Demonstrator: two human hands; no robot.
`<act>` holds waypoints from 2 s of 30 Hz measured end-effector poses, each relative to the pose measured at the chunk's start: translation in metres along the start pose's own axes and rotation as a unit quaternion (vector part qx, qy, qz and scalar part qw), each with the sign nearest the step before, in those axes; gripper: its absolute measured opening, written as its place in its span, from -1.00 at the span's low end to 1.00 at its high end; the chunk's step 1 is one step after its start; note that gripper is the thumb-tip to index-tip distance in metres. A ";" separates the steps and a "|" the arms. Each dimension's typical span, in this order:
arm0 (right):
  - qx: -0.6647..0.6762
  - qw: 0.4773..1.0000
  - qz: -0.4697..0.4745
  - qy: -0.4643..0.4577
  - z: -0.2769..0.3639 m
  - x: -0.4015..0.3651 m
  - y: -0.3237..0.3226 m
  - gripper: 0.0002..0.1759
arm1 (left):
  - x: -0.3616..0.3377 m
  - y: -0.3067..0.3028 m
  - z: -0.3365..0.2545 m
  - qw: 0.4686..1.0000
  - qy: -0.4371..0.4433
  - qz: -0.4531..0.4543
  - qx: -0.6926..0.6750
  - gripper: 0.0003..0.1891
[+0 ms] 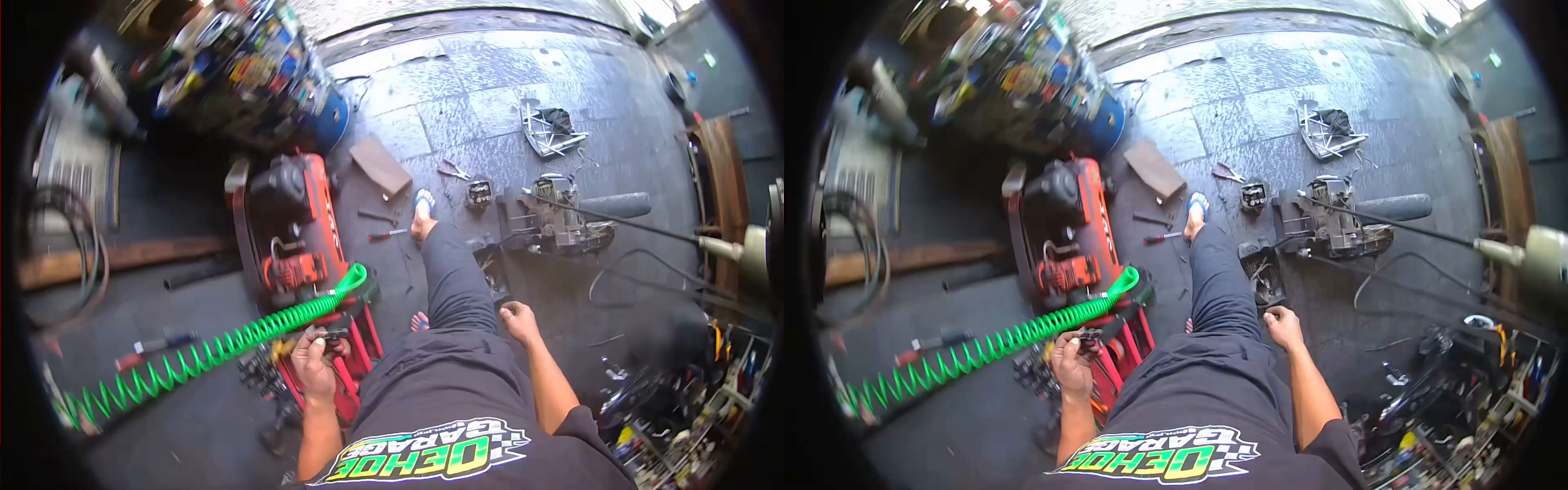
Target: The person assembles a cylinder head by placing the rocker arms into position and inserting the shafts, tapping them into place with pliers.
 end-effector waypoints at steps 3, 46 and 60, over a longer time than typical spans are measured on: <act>0.118 0.990 -0.024 0.072 0.009 0.045 0.002 -0.70 | 0.086 0.079 -0.011 0.997 -0.040 0.020 0.061 -0.85; 0.705 0.615 -0.311 0.164 0.148 0.342 0.105 -0.67 | 0.403 0.498 0.378 0.371 -0.297 0.658 0.584 -0.75; 0.577 0.757 -0.267 0.154 -0.081 0.441 0.188 -0.69 | 0.431 0.353 0.639 0.503 -0.284 0.694 0.429 -0.89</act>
Point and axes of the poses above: each hand's wrist, its own x-axis towards the middle knuckle, its own y-axis out of the palm, z = x × y, the point moved 10 cm from there along x, towards the middle knuckle, and after that the axes turned 2 degrees about x, right-handed, at the moved point
